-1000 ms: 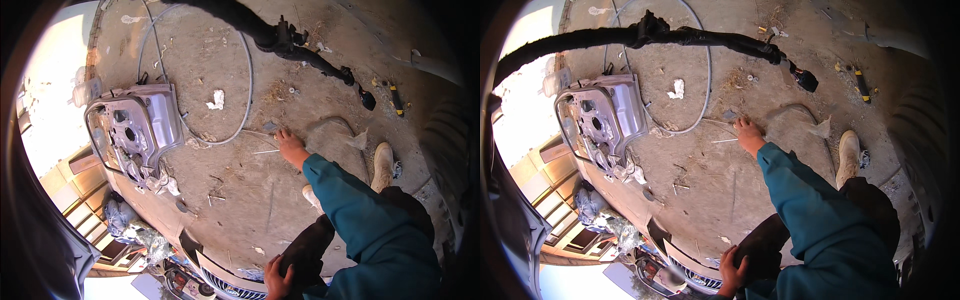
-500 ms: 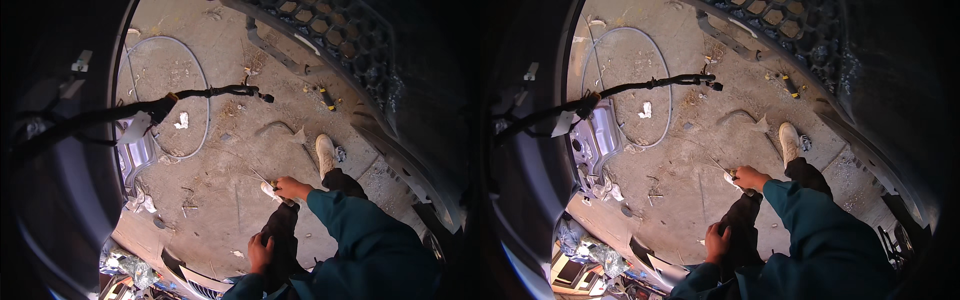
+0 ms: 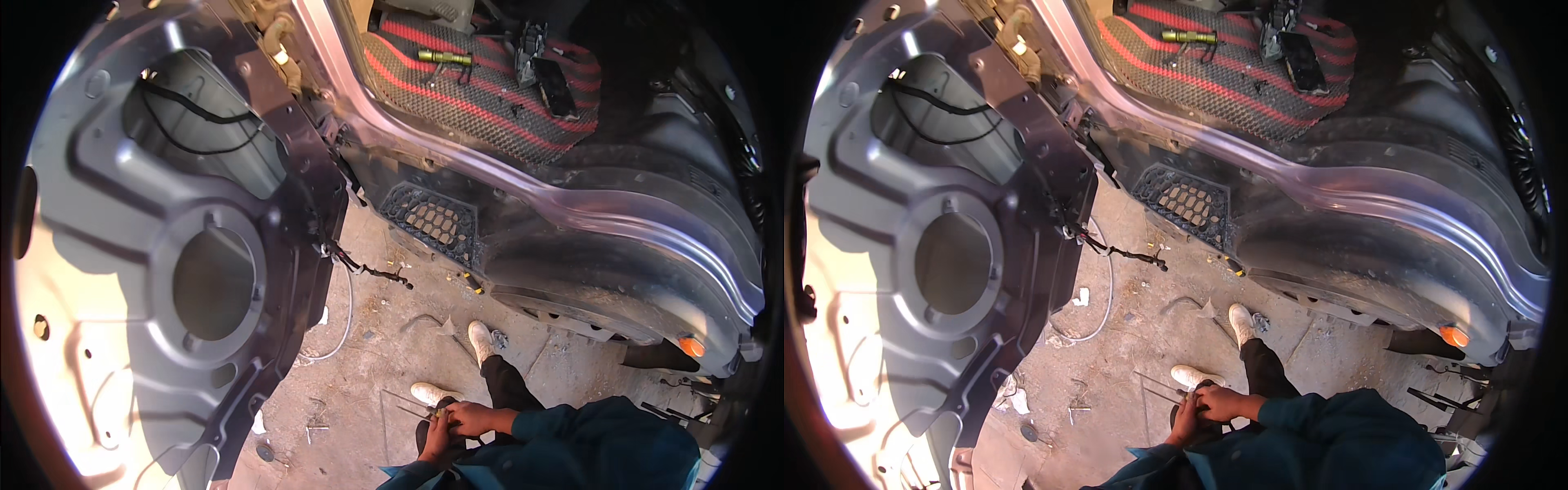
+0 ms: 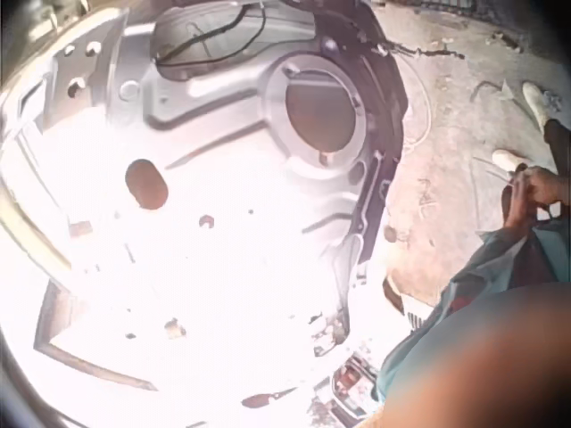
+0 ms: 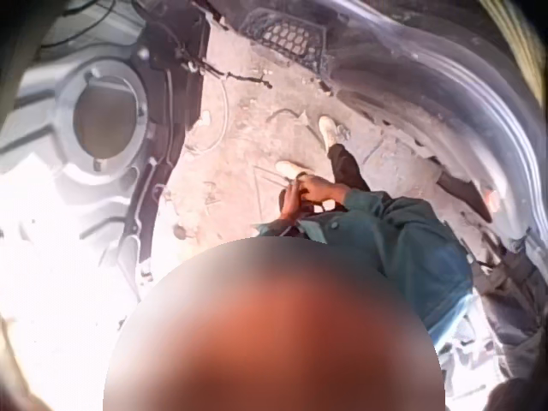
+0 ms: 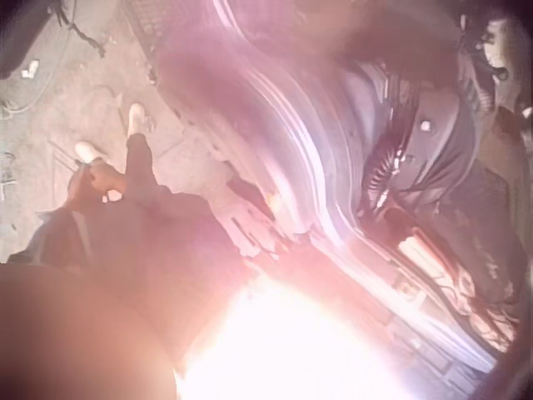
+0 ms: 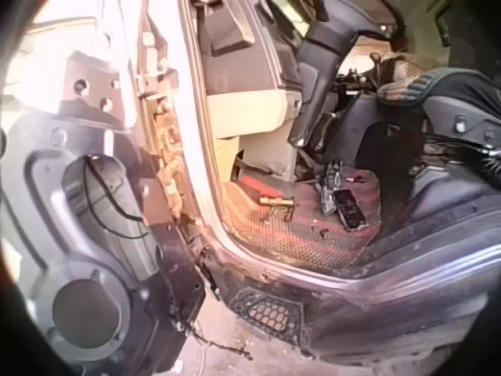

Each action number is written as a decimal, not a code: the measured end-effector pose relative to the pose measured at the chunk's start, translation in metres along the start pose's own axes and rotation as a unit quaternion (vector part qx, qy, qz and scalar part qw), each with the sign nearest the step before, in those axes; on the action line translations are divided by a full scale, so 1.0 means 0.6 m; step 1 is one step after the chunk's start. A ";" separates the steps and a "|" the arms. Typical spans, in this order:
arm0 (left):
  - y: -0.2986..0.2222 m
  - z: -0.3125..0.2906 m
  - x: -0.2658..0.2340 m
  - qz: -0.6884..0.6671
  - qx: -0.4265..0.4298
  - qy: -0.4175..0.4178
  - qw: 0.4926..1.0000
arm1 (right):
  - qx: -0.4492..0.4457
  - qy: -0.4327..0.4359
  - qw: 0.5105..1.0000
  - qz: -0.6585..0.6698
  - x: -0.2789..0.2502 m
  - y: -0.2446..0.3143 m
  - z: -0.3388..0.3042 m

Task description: The person uses a power drill to remove screws and bolts from a detached car door, then removes the door speaker and places it on the ground. The person also uses a screwdriver to remove additional fasteners.

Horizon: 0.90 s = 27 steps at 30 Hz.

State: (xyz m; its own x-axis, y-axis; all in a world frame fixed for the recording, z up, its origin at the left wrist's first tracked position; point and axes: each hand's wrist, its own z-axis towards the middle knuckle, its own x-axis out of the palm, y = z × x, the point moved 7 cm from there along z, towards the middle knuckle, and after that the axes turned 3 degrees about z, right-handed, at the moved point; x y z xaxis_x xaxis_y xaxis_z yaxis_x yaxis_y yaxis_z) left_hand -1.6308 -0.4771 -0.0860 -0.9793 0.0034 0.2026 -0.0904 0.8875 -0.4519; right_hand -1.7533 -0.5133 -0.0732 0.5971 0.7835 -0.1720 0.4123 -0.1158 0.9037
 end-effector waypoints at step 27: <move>0.782 -0.476 -0.014 -0.651 -0.074 -0.500 0.566 | 0.175 0.178 0.968 0.022 -0.165 -0.049 -0.093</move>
State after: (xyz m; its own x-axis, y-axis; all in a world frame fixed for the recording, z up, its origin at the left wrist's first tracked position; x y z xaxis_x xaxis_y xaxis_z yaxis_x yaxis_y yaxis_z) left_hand -1.6133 0.0708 -0.0514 0.2805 -0.8951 -0.3467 -0.9099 -0.1329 -0.3929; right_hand -1.8627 -0.5536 -0.0607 0.3696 0.9268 0.0668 0.6375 -0.3052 0.7074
